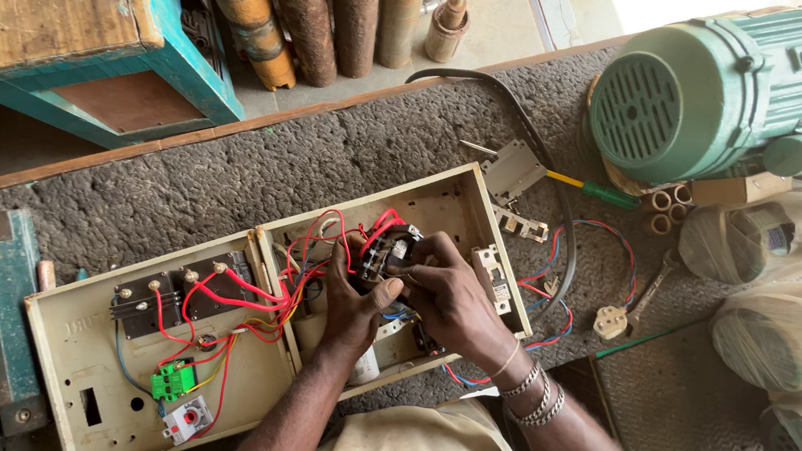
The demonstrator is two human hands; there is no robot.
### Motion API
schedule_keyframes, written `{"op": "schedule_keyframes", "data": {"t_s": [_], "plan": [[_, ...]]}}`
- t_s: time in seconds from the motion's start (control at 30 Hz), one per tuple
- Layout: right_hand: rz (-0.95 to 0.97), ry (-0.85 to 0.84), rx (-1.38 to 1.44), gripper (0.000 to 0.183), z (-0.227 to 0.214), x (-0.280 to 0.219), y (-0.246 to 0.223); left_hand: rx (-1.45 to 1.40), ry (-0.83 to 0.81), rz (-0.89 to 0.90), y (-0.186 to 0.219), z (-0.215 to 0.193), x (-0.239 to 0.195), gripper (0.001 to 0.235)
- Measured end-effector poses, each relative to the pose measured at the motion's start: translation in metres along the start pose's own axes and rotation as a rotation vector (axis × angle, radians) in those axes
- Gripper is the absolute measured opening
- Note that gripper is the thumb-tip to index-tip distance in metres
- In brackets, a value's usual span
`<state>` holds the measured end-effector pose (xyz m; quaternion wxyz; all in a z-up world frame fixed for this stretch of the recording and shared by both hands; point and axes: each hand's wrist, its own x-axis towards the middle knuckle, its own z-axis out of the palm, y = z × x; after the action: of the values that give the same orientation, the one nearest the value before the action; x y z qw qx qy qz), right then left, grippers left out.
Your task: The person works on an open electrical control box, manipulating a contactor and its wiring. They use a screwdriver to tighten terminal screws and adjust wire connections within the box. The task involves repeated handling of the contactor and wires to secure the assembly.
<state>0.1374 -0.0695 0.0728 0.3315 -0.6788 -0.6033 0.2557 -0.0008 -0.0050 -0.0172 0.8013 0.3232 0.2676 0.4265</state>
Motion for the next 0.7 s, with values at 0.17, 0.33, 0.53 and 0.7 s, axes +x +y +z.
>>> {"op": "schedule_keyframes", "data": {"t_s": [0.17,0.33,0.53,0.7], "plan": [[-0.095,0.119,-0.237,0.031,-0.008,0.012,0.000,0.157,-0.005,0.063,0.001,0.002,-0.001,0.062],[-0.101,-0.007,-0.102,0.028,-0.009,0.017,-0.002,0.196,0.037,0.033,0.005,0.003,0.004,0.065],[-0.097,0.029,-0.089,0.034,-0.007,0.018,-0.006,0.230,0.032,0.081,0.005,0.002,0.003,0.062],[-0.094,0.105,-0.223,0.028,-0.005,0.015,-0.006,0.229,0.052,-0.006,0.003,0.000,0.000,0.062]]}}
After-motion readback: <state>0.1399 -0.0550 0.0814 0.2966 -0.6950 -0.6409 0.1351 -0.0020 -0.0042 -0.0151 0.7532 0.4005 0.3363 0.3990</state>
